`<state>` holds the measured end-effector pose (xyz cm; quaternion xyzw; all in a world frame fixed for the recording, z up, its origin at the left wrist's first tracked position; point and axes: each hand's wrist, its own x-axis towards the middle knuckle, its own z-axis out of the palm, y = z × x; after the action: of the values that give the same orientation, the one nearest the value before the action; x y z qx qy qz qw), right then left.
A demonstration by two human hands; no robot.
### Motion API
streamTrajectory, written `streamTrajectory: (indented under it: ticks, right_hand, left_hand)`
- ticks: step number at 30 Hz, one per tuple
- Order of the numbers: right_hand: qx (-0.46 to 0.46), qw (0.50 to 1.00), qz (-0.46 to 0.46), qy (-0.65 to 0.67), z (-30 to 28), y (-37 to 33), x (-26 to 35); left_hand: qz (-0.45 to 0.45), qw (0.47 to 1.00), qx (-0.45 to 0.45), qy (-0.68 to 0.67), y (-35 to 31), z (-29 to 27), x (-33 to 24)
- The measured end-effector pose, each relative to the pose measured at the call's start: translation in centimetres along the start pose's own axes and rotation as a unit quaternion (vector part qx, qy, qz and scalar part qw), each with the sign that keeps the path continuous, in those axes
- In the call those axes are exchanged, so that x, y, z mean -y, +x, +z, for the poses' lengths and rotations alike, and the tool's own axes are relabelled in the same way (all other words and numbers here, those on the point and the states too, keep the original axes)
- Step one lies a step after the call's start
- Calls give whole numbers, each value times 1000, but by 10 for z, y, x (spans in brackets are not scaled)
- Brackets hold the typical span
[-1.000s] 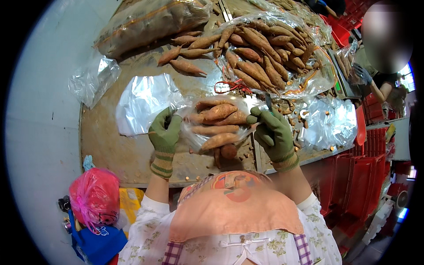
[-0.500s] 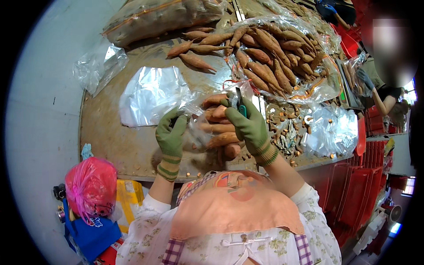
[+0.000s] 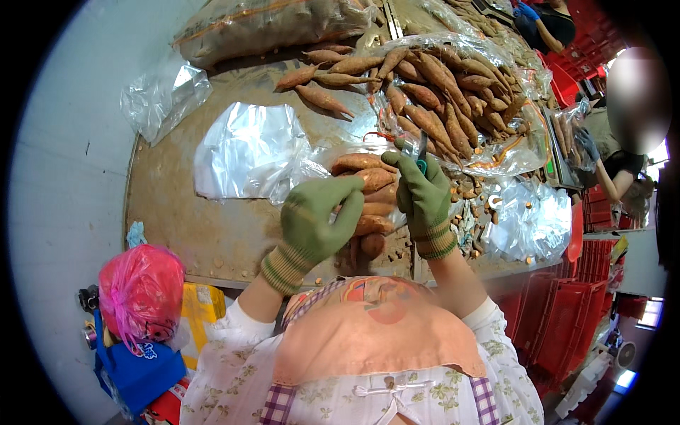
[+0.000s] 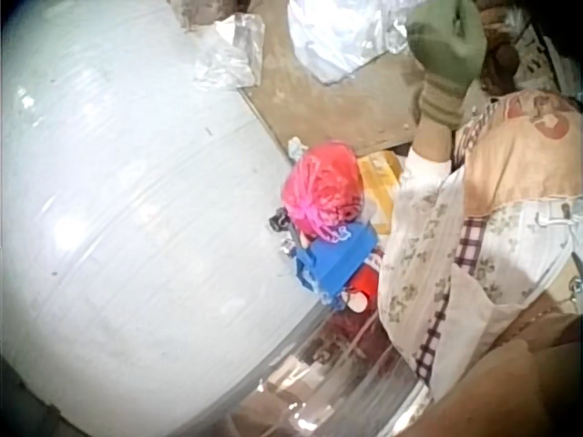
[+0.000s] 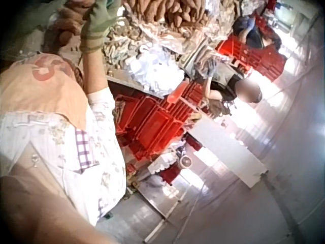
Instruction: The person peels sweet potatoes by hand, scrapes off damaged spots, and places them into plastic bags at a sorting table.
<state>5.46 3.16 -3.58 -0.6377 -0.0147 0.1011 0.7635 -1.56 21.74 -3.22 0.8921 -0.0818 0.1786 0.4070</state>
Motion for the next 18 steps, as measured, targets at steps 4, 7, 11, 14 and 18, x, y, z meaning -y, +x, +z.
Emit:
streamTrajectory:
  ticks: [4, 7, 11, 14, 18]
  right_hand:
    - [-23, 998, 41, 34, 4, -3, 5]
    - [-9, 1000, 20, 9, -3, -2, -1]
    - [-13, 998, 46, 31, -3, -5, -6]
    - [-3, 997, 69, 45, -8, -4, -10]
    - [1, 998, 55, 24, -10, 0, -14]
  left_hand:
    - [-56, 985, -2, 162, 20, 48, 68]
    - [-142, 968, 111, 174, 40, 67, 102]
    - [-131, 959, 155, 200, 50, 82, 124]
    - [-107, 953, 185, 216, 54, 81, 131]
    - [-148, 957, 190, 160, 55, 70, 129]
